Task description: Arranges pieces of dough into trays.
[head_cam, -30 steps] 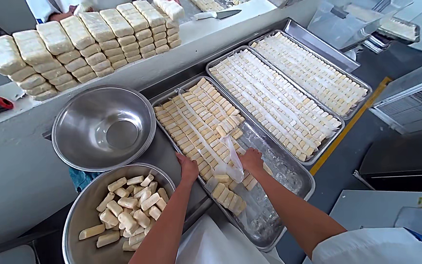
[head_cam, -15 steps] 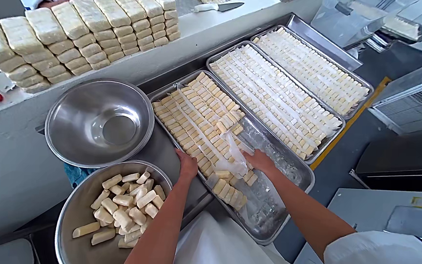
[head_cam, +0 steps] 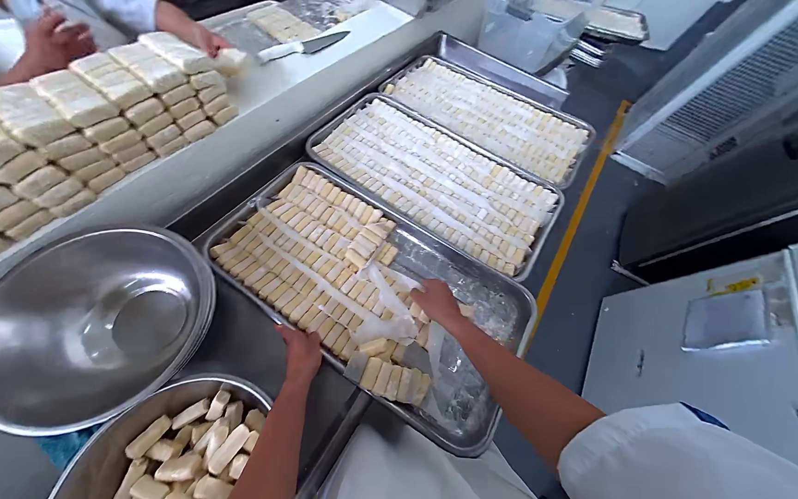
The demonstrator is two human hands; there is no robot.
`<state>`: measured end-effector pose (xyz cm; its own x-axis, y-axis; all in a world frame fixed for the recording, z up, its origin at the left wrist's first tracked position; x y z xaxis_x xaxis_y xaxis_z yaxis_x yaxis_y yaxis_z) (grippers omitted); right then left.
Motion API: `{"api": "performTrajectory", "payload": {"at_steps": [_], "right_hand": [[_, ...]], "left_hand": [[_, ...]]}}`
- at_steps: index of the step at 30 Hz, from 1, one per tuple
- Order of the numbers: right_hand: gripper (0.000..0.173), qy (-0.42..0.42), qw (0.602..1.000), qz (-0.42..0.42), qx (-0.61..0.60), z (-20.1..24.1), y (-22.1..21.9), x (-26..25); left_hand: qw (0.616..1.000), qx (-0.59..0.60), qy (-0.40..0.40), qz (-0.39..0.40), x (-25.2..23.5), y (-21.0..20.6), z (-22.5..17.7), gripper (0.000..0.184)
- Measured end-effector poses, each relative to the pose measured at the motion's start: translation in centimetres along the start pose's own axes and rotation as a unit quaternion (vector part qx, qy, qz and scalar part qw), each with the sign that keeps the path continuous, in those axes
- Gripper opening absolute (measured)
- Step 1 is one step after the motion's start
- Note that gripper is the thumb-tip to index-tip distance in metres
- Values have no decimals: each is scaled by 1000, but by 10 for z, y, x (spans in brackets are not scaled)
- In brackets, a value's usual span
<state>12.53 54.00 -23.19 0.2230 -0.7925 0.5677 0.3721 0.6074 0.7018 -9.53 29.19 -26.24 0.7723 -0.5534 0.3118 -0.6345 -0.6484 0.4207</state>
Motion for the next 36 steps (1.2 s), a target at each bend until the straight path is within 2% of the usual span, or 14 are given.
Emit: {"api": "performTrajectory", "payload": {"at_steps": [5, 9, 12, 15, 17, 22, 25, 28, 32, 36], "right_hand": [[34, 3, 1000, 11, 1, 0, 3, 20], [34, 41, 999, 10, -35, -8, 2, 26], [52, -11, 987, 91, -134, -37, -3, 21], [52, -45, 967, 144, -206, -59, -9, 16], [59, -23, 980, 131, -145, -62, -11, 16], [80, 35, 998, 50, 29, -35, -20, 19], [77, 29, 995, 56, 74, -22, -28, 14], [65, 61, 993, 42, 93, -9, -14, 26], [63, 72, 988, 33, 133, -3, -2, 42], [65, 65, 986, 47, 147, 3, -6, 52]], "left_hand": [[1000, -28, 0, -13, -3, 4, 5, 91], [1000, -23, -3, -13, -4, 4, 5, 90], [1000, -28, 7, -11, -2, 3, 7, 90], [999, -30, 8, -10, -3, 3, 7, 89], [999, -34, 16, -11, -4, 3, 8, 89], [999, 9, 39, 0, -2, 9, 3, 89], [999, 13, 23, -31, 4, 24, -14, 92], [997, 12, -56, -56, 18, 44, -45, 95], [990, 64, -122, -30, 48, 56, -69, 83], [987, 94, -130, 4, 71, 55, -74, 74]]}}
Point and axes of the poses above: each hand's wrist, its own x-axis away from the middle knuckle, its own y-axis out of the back of the hand, z = x × y, the point moved 8 cm from there along -x, towards the middle knuckle, and after that the axes turned 13 degrees about -y, right-handed, at the moved point
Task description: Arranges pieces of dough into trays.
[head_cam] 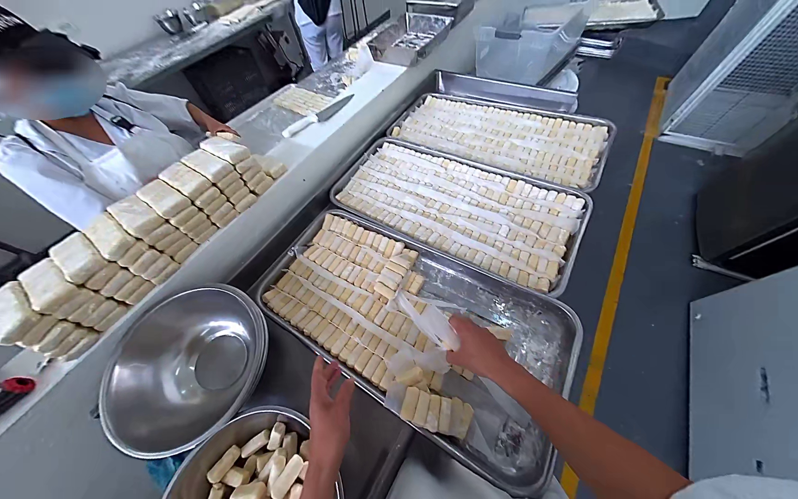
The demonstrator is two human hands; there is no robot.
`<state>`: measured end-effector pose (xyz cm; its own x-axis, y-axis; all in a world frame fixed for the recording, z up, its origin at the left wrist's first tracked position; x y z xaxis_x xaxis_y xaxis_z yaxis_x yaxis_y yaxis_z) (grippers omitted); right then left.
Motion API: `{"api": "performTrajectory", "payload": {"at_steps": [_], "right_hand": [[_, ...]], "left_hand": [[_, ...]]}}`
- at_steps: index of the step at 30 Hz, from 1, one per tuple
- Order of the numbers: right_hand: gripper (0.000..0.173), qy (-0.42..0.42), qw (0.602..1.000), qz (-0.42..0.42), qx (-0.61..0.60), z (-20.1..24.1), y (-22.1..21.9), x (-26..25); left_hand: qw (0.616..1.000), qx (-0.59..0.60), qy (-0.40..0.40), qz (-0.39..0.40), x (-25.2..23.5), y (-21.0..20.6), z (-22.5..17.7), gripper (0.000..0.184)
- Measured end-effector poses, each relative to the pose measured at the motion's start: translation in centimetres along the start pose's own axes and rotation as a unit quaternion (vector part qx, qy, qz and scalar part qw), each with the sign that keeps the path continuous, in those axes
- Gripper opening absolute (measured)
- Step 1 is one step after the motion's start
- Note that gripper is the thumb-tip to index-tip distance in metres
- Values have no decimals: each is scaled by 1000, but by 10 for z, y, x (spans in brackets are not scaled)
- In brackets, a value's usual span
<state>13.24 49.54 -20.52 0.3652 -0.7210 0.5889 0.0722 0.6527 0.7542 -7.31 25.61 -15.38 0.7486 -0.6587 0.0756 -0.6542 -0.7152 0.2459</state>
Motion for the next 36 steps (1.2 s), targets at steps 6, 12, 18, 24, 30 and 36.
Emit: {"api": "performTrajectory", "payload": {"at_steps": [6, 12, 18, 24, 30, 36], "right_hand": [[72, -15, 998, -3, -65, -13, 2, 9], [71, -29, 974, 0, -223, -30, -7, -4], [80, -45, 998, -16, -48, -32, -10, -10], [59, -10, 999, -34, 13, -35, -5, -11], [82, -38, 996, 71, -39, -33, -10, -16], [73, -9, 999, -20, -35, -19, -1, 25]], "left_hand": [[998, 35, -9, 44, 11, -19, -14, 71], [995, 28, 8, 99, 11, -42, -19, 62], [985, 21, 21, 168, 19, -77, -15, 60], [981, 13, 12, 192, 36, -80, -14, 61], [984, 18, -2, 179, 51, -59, 0, 61], [985, 40, 0, 165, 52, -50, 11, 60]]}}
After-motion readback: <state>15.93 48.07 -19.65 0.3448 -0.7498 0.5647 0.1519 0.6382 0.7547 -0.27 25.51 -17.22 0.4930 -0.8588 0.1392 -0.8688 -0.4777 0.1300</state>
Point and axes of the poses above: each hand's wrist, its own x-axis away from the middle knuckle, its own y-axis out of the back of the hand, z = x × y, the point moved 8 cm from there along -x, towards the middle knuckle, and after that the axes turned 13 degrees about -y, right-handed, at the moved point
